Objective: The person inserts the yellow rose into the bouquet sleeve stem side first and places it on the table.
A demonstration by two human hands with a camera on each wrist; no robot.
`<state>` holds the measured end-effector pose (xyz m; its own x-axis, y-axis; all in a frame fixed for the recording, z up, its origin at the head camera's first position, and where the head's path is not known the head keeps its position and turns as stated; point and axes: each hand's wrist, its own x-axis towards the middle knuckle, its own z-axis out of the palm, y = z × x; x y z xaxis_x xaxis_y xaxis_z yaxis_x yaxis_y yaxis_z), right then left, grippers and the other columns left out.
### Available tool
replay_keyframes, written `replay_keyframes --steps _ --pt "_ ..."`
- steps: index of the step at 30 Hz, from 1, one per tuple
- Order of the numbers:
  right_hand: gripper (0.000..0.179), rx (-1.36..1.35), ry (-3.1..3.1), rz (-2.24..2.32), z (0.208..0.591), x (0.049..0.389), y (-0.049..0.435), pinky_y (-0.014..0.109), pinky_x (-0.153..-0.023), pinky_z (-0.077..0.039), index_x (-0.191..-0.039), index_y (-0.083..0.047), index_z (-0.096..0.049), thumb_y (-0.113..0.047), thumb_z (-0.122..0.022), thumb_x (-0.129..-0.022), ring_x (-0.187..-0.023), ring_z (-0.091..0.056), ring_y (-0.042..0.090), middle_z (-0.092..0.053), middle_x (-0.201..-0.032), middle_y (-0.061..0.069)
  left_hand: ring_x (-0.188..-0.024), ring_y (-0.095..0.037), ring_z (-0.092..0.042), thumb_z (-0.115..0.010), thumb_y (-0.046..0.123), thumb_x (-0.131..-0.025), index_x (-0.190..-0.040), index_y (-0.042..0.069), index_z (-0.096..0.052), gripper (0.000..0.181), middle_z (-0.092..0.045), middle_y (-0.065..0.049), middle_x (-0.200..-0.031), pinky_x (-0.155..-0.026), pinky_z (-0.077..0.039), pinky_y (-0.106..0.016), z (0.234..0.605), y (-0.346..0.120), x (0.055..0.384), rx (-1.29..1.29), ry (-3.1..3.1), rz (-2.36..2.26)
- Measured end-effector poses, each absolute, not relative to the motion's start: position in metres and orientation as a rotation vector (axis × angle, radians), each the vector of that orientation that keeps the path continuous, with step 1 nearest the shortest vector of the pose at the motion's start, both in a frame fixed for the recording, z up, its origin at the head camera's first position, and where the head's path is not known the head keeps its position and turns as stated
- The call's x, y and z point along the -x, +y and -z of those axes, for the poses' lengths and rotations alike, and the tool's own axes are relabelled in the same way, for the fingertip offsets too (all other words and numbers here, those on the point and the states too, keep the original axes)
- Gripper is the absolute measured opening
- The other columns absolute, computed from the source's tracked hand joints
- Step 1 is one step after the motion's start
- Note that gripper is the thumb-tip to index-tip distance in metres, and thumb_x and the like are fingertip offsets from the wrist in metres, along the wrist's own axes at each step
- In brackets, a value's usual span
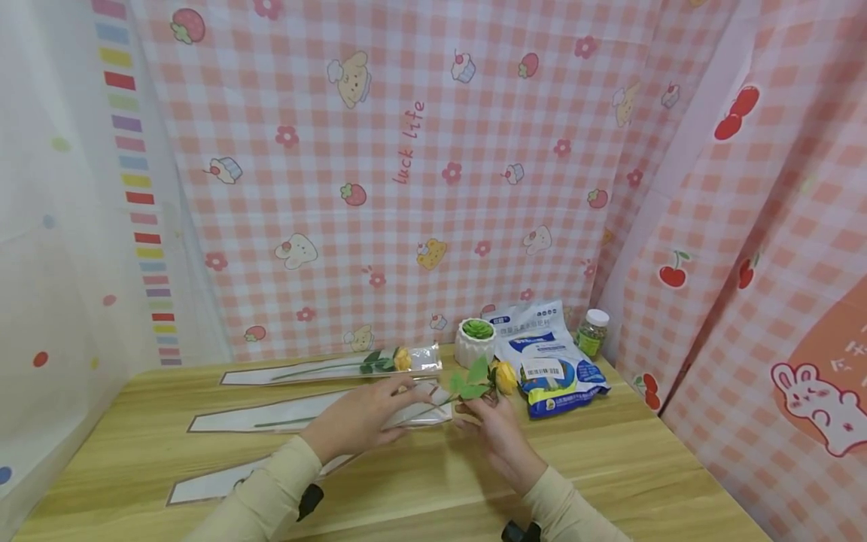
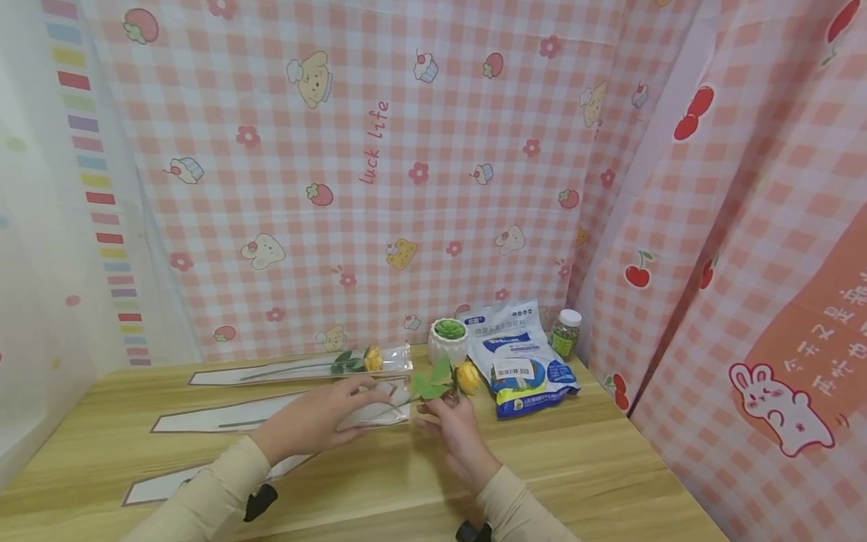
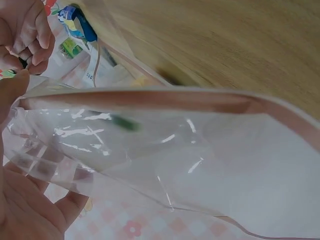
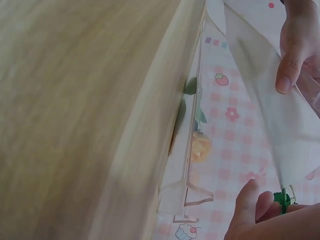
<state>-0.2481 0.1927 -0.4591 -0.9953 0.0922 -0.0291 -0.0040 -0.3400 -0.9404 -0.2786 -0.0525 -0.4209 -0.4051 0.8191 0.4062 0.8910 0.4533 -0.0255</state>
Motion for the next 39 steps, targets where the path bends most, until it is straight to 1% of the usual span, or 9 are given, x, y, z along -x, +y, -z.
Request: replay_keyframes --steps 13,17,20,22,25,28,31,35,39 --pt "0.027 0.136 -1.805 -2.652 0.460 0.248 0.193 0.032 -0.084 -0.060 -0.122 0.001 -0.048 -0.001 -0.057 -0.097 -0.092 -0.063 0.016 -0.062 -0.103 0.005 -0.102 -0.016 -0.067 -0.079 0.027 -0.090 -0.146 0.024 -0.052 0.061 -0.055 -0.005 -0.138 -0.084 -0.059 -0.031 0.417 -0.061 0.278 1.406 -2.358 0.332" --pt "0.049 0.086 -1.895 -2.676 0.460 0.249 0.196 0.039 -0.089 -0.059 -0.136 0.004 -0.034 -0.003 -0.062 -0.096 -0.096 -0.064 0.019 -0.061 -0.111 0.008 -0.105 -0.017 -0.066 -0.078 0.027 -0.091 -0.147 0.023 -0.051 0.062 -0.056 -0.005 -0.137 -0.087 -0.059 -0.032 0.416 -0.067 0.277 1.399 -2.362 0.342" --pt "0.076 0.007 -2.007 -2.707 0.459 0.253 0.206 0.050 -0.101 -0.053 -0.150 0.002 -0.012 -0.011 -0.066 -0.098 -0.111 -0.061 0.032 -0.051 -0.131 0.019 -0.107 -0.018 -0.066 -0.078 0.026 -0.091 -0.148 0.022 -0.050 0.065 -0.056 -0.006 -0.137 -0.090 -0.058 -0.032 0.416 -0.070 0.278 1.396 -2.346 0.345" --pt "0.086 -0.077 -2.106 -2.697 0.458 0.256 0.219 0.056 -0.108 -0.045 -0.154 0.000 -0.003 -0.021 -0.066 -0.099 -0.125 -0.053 0.042 -0.038 -0.144 0.028 -0.109 -0.018 -0.065 -0.078 0.026 -0.091 -0.149 0.021 -0.049 0.065 -0.056 -0.005 -0.137 -0.092 -0.057 -0.033 0.416 -0.072 0.279 1.399 -2.337 0.351" --pt "0.091 -0.208 -2.250 -2.601 0.457 0.262 0.242 0.058 -0.113 -0.038 -0.157 -0.005 0.000 -0.041 -0.059 -0.097 -0.140 -0.033 0.050 -0.020 -0.154 0.033 -0.110 -0.019 -0.065 -0.077 0.028 -0.092 -0.148 0.022 -0.049 0.063 -0.055 -0.005 -0.138 -0.092 -0.058 -0.034 0.417 -0.072 0.280 1.401 -2.336 0.353" --pt "0.094 -0.337 -2.336 -2.485 0.452 0.267 0.264 0.059 -0.117 -0.032 -0.161 -0.012 0.002 -0.053 -0.047 -0.092 -0.145 -0.025 0.046 -0.017 -0.156 0.031 -0.109 -0.019 -0.065 -0.075 0.029 -0.093 -0.148 0.024 -0.049 0.061 -0.054 -0.005 -0.140 -0.089 -0.058 -0.034 0.418 -0.070 0.281 1.403 -2.352 0.346" --pt "0.088 -0.439 -2.342 -2.448 0.447 0.271 0.278 0.055 -0.116 -0.034 -0.163 -0.010 -0.001 -0.056 -0.038 -0.097 -0.141 -0.034 0.034 -0.029 -0.154 0.022 -0.110 -0.020 -0.065 -0.075 0.029 -0.093 -0.149 0.025 -0.049 0.062 -0.053 -0.006 -0.142 -0.089 -0.059 -0.034 0.420 -0.068 0.281 1.403 -2.368 0.342" --pt "0.068 -0.557 -2.316 -2.457 0.443 0.275 0.288 0.040 -0.106 -0.046 -0.160 0.001 -0.014 -0.040 -0.032 -0.109 -0.125 -0.052 0.017 -0.047 -0.143 0.007 -0.110 -0.020 -0.065 -0.077 0.029 -0.092 -0.148 0.024 -0.049 0.063 -0.053 -0.008 -0.143 -0.087 -0.059 -0.032 0.424 -0.068 0.282 1.393 -2.385 0.312" --pt "0.059 -0.607 -2.307 -2.449 0.443 0.278 0.289 0.032 -0.103 -0.048 -0.158 0.007 -0.018 -0.023 -0.038 -0.111 -0.121 -0.057 0.011 -0.045 -0.148 0.008 -0.100 -0.015 -0.065 -0.078 0.029 -0.091 -0.147 0.023 -0.052 0.061 -0.054 -0.008 -0.139 -0.077 -0.059 -0.026 0.427 -0.070 0.283 1.394 -2.386 0.284"
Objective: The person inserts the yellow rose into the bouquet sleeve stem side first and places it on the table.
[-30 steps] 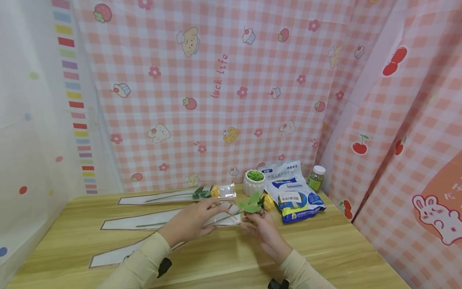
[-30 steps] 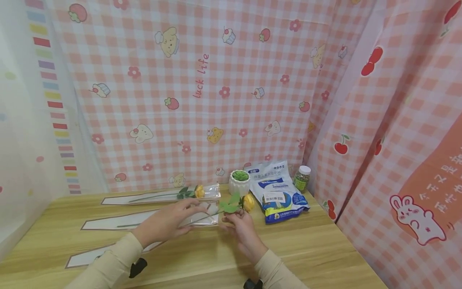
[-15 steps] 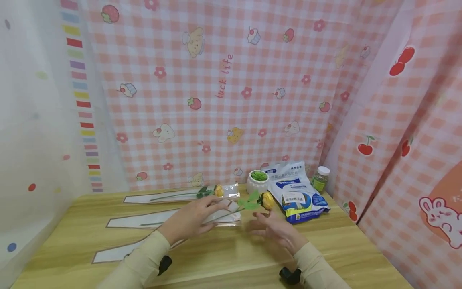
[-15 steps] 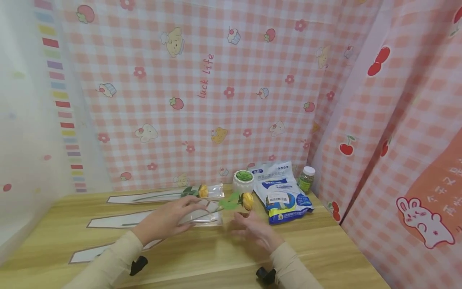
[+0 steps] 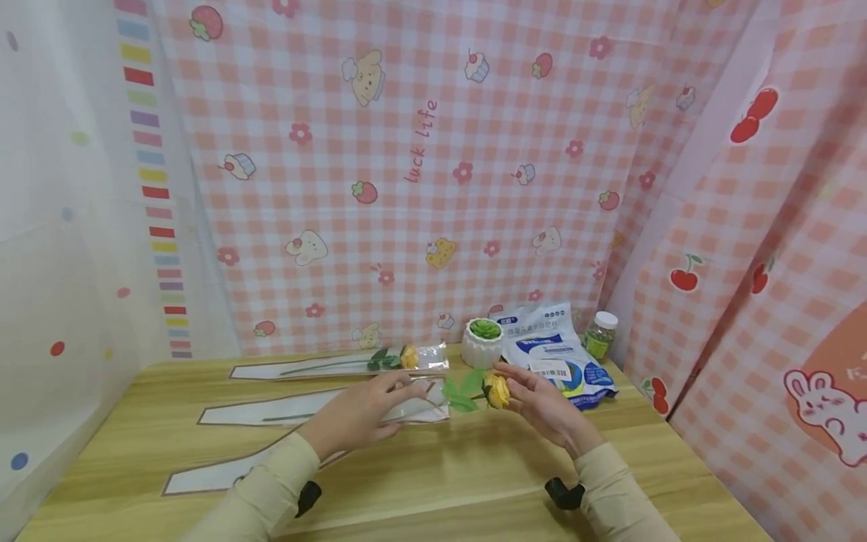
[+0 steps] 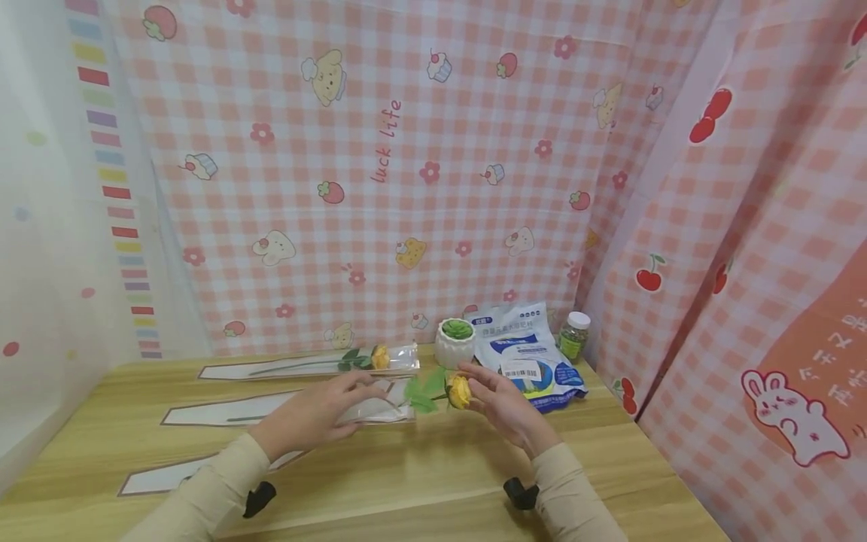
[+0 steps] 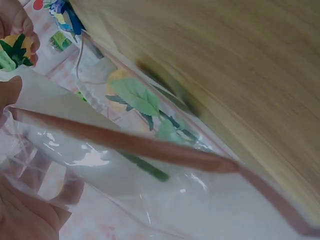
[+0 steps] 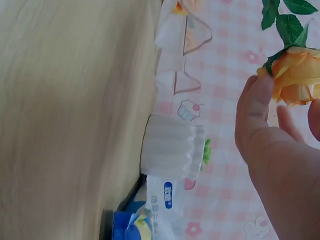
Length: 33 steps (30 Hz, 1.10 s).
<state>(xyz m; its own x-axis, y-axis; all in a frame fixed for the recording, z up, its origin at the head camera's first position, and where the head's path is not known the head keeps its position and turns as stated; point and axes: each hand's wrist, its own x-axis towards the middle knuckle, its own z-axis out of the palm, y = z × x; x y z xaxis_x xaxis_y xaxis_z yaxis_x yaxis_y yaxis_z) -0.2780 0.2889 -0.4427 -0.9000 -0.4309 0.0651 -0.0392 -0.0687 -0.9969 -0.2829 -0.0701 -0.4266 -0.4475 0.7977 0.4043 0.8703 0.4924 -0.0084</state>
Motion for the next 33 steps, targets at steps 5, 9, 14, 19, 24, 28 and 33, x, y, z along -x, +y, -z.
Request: replay_keyframes --steps 5,9,14,19,24,28,33 --pt "0.056 0.426 1.971 2.091 0.438 0.275 0.284 0.030 -0.104 -0.047 -0.155 0.006 -0.026 -0.023 -0.044 -0.110 -0.120 -0.057 0.012 -0.044 -0.147 0.010 -0.097 -0.014 -0.064 -0.079 0.027 -0.089 -0.144 0.022 -0.054 0.060 -0.054 -0.008 -0.136 -0.075 -0.059 -0.024 0.428 -0.071 0.284 1.401 -2.358 0.284" --pt "0.045 0.323 1.977 2.181 0.432 0.270 0.278 0.028 -0.100 -0.050 -0.144 0.005 -0.038 -0.018 -0.050 -0.108 -0.113 -0.059 0.012 -0.054 -0.130 0.003 -0.094 -0.013 -0.065 -0.080 0.025 -0.089 -0.142 0.021 -0.055 0.059 -0.055 -0.007 -0.134 -0.073 -0.059 -0.024 0.428 -0.070 0.285 1.414 -2.346 0.298" --pt "0.025 0.218 2.019 2.270 0.422 0.263 0.268 0.024 -0.093 -0.052 -0.125 0.002 -0.046 -0.013 -0.052 -0.107 -0.104 -0.058 0.010 -0.054 -0.118 0.003 -0.085 -0.010 -0.064 -0.078 0.025 -0.091 -0.142 0.021 -0.055 0.057 -0.055 -0.005 -0.133 -0.071 -0.058 -0.024 0.431 -0.068 0.284 1.432 -2.376 0.314" --pt "0.024 0.218 2.057 2.283 0.415 0.258 0.261 0.022 -0.095 -0.051 -0.123 0.003 -0.053 -0.016 -0.052 -0.107 -0.104 -0.059 0.010 -0.058 -0.118 0.003 -0.085 -0.010 -0.065 -0.076 0.027 -0.093 -0.145 0.024 -0.051 0.058 -0.054 -0.004 -0.134 -0.072 -0.058 -0.025 0.431 -0.067 0.282 1.426 -2.401 0.305" --pt "0.034 0.297 2.101 2.227 0.409 0.254 0.259 0.024 -0.097 -0.051 -0.133 0.008 -0.050 -0.009 -0.056 -0.104 -0.107 -0.060 0.012 -0.060 -0.119 0.004 -0.086 -0.012 -0.066 -0.078 0.026 -0.091 -0.144 0.021 -0.052 0.059 -0.055 -0.006 -0.134 -0.073 -0.059 -0.026 0.432 -0.067 0.281 1.422 -2.379 0.321" --pt "0.036 0.324 2.124 2.211 0.407 0.252 0.257 0.026 -0.097 -0.053 -0.134 0.011 -0.050 -0.005 -0.059 -0.102 -0.110 -0.062 0.013 -0.061 -0.122 0.007 -0.088 -0.013 -0.066 -0.080 0.024 -0.090 -0.145 0.018 -0.051 0.062 -0.055 -0.006 -0.132 -0.074 -0.060 -0.027 0.432 -0.067 0.281 1.436 -2.347 0.358" --pt "0.035 0.340 2.155 2.203 0.405 0.249 0.252 0.025 -0.096 -0.053 -0.131 0.010 -0.053 -0.004 -0.062 -0.100 -0.112 -0.063 0.013 -0.063 -0.124 0.011 -0.094 -0.011 -0.065 -0.080 0.028 -0.090 -0.147 0.020 -0.049 0.065 -0.054 -0.004 -0.132 -0.078 -0.059 -0.026 0.430 -0.067 0.282 1.435 -2.337 0.382"
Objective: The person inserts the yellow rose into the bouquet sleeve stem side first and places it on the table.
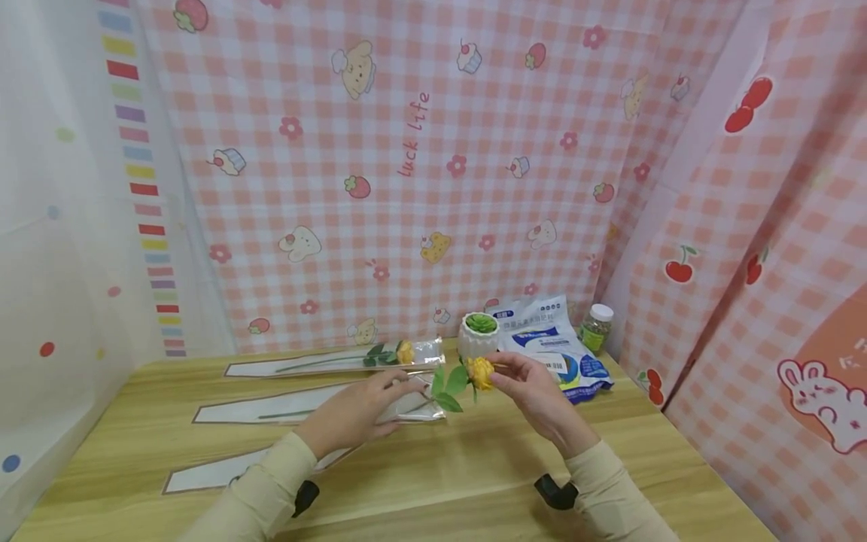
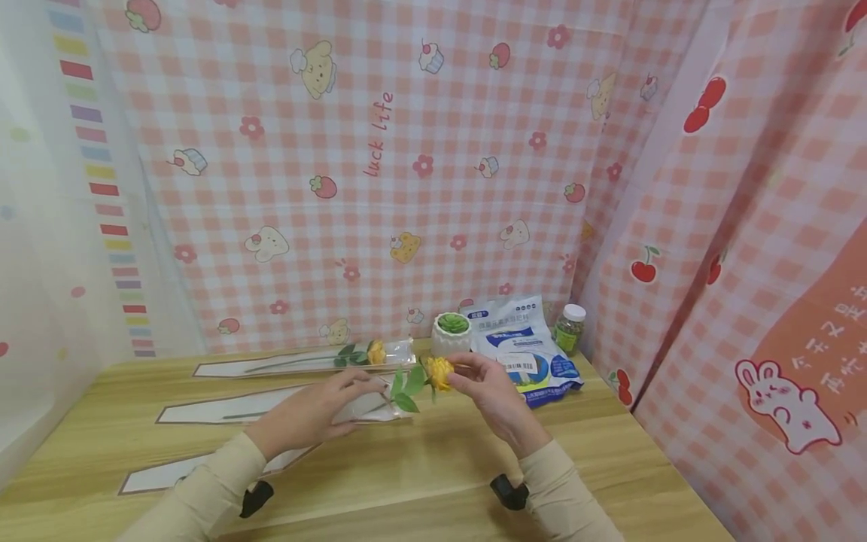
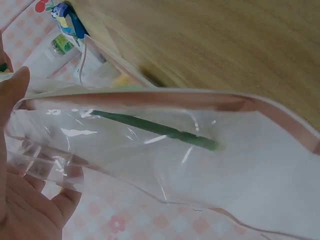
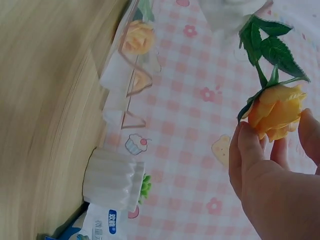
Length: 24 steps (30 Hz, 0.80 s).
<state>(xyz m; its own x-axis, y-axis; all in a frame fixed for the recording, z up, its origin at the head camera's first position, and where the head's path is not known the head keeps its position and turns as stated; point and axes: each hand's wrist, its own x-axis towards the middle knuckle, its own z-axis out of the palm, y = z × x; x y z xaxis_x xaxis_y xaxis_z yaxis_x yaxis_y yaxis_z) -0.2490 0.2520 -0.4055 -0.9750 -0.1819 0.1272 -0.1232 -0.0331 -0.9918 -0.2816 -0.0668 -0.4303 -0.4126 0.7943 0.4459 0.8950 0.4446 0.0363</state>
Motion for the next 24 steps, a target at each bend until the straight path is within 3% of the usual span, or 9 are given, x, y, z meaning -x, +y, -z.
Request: replay_keyframes --steps 9,16,24 --pt "0.030 0.321 2.256 2.155 0.404 0.244 0.242 0.028 -0.091 -0.055 -0.122 0.005 -0.058 -0.007 -0.067 -0.097 -0.109 -0.063 0.017 -0.065 -0.115 0.009 -0.118 -0.024 -0.063 -0.080 0.036 -0.088 -0.152 0.020 -0.039 0.078 -0.050 -0.009 -0.146 -0.092 -0.058 -0.036 0.425 -0.063 0.278 1.374 -2.439 0.383" --pt "0.029 0.372 2.312 2.068 0.405 0.240 0.236 0.029 -0.092 -0.054 -0.117 0.002 -0.056 -0.007 -0.071 -0.095 -0.115 -0.059 0.021 -0.060 -0.122 0.011 -0.120 -0.027 -0.062 -0.084 0.038 -0.084 -0.159 0.024 -0.026 0.095 -0.052 -0.011 -0.145 -0.095 -0.057 -0.041 0.423 -0.061 0.275 1.302 -2.494 0.414" --pt "0.031 0.451 2.345 1.983 0.410 0.240 0.230 0.030 -0.090 -0.055 -0.116 0.005 -0.055 -0.007 -0.072 -0.094 -0.110 -0.060 0.023 -0.060 -0.119 0.012 -0.122 -0.027 -0.061 -0.084 0.034 -0.085 -0.160 0.028 -0.022 0.098 -0.054 -0.011 -0.142 -0.096 -0.056 -0.041 0.422 -0.059 0.275 1.317 -2.495 0.472"
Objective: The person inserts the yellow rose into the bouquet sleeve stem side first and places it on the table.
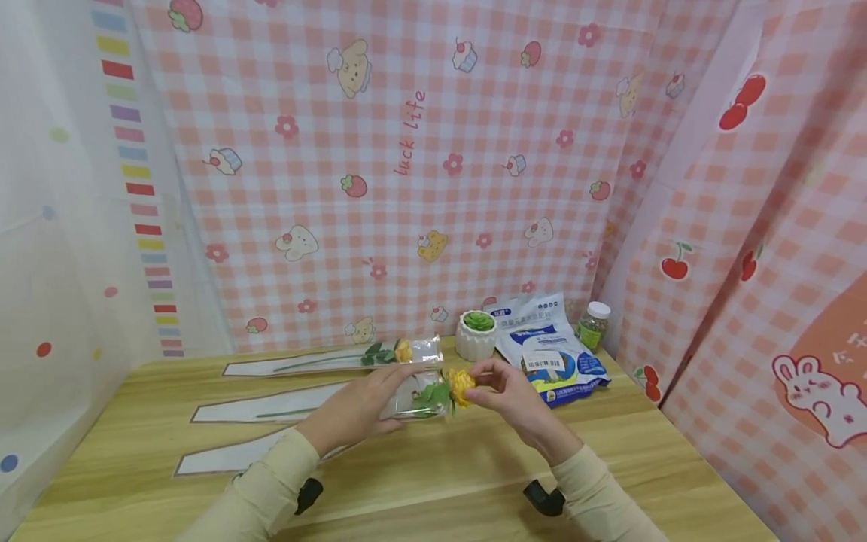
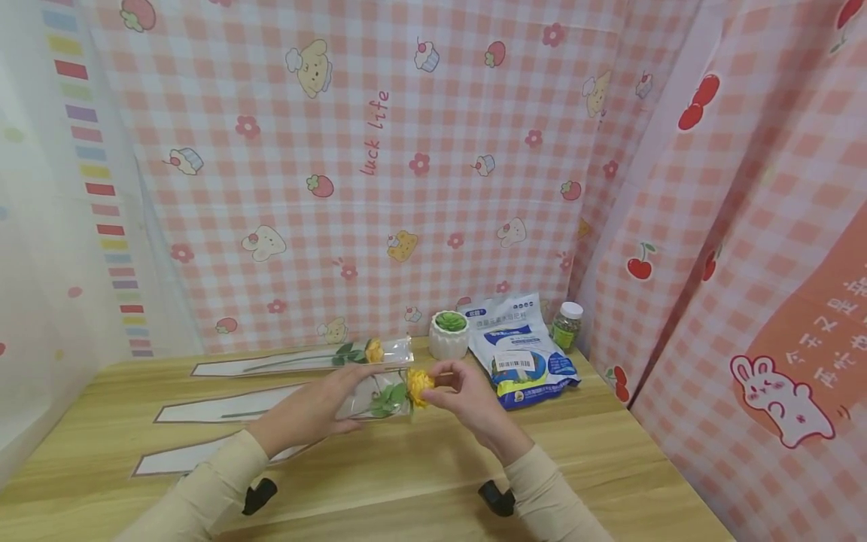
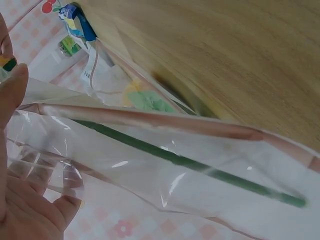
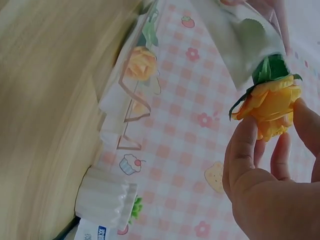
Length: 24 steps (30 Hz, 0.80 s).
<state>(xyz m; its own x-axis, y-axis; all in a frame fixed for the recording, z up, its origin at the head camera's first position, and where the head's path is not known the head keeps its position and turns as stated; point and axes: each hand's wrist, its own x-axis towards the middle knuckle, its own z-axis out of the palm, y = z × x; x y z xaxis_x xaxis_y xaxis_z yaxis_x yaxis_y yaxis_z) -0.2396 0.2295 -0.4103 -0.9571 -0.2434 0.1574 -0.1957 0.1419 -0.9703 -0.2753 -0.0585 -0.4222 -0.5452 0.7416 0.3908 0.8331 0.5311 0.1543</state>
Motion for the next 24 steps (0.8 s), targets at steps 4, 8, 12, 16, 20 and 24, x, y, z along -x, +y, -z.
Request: replay_keyframes --steps 4,8,12,16,20,24 --pt "0.031 0.436 2.370 1.972 0.414 0.238 0.223 0.030 -0.089 -0.054 -0.114 0.005 -0.054 -0.008 -0.073 -0.094 -0.108 -0.060 0.022 -0.059 -0.116 0.011 -0.119 -0.025 -0.062 -0.084 0.033 -0.084 -0.161 0.030 -0.021 0.100 -0.056 -0.010 -0.140 -0.092 -0.058 -0.040 0.421 -0.057 0.275 1.321 -2.493 0.484" --pt "0.026 0.384 2.388 2.017 0.417 0.237 0.214 0.029 -0.086 -0.054 -0.109 0.006 -0.055 -0.004 -0.072 -0.093 -0.106 -0.059 0.022 -0.058 -0.114 0.011 -0.120 -0.024 -0.061 -0.086 0.031 -0.082 -0.161 0.032 -0.020 0.103 -0.055 -0.008 -0.141 -0.093 -0.057 -0.038 0.420 -0.055 0.275 1.325 -2.482 0.480" --pt "0.024 0.315 2.366 2.078 0.421 0.235 0.205 0.033 -0.085 -0.055 -0.107 0.003 -0.055 -0.005 -0.072 -0.093 -0.107 -0.060 0.022 -0.058 -0.119 0.013 -0.118 -0.024 -0.062 -0.087 0.031 -0.081 -0.161 0.032 -0.021 0.103 -0.054 -0.007 -0.142 -0.091 -0.058 -0.037 0.420 -0.054 0.274 1.322 -2.474 0.464" --pt "0.023 0.277 2.105 2.228 0.424 0.233 0.199 0.044 -0.088 -0.059 -0.110 -0.002 -0.049 -0.004 -0.067 -0.096 -0.105 -0.061 0.022 -0.053 -0.119 0.015 -0.115 -0.025 -0.065 -0.087 0.032 -0.081 -0.160 0.030 -0.023 0.102 -0.055 -0.009 -0.142 -0.089 -0.059 -0.038 0.420 -0.054 0.273 1.309 -2.469 0.441" --pt "0.020 0.222 1.841 2.408 0.428 0.232 0.194 0.043 -0.089 -0.060 -0.107 -0.004 -0.048 0.003 -0.062 -0.096 -0.102 -0.061 0.022 -0.047 -0.117 0.015 -0.115 -0.025 -0.064 -0.087 0.033 -0.080 -0.160 0.032 -0.022 0.103 -0.055 -0.008 -0.141 -0.091 -0.058 -0.039 0.419 -0.054 0.271 1.304 -2.474 0.430" --pt "0.017 0.125 1.751 2.538 0.428 0.231 0.190 0.033 -0.085 -0.060 -0.101 -0.004 -0.051 0.009 -0.059 -0.094 -0.096 -0.063 0.019 -0.047 -0.114 0.012 -0.118 -0.026 -0.063 -0.087 0.036 -0.079 -0.158 0.028 -0.026 0.100 -0.054 -0.008 -0.144 -0.097 -0.056 -0.041 0.420 -0.053 0.271 1.314 -2.468 0.426"
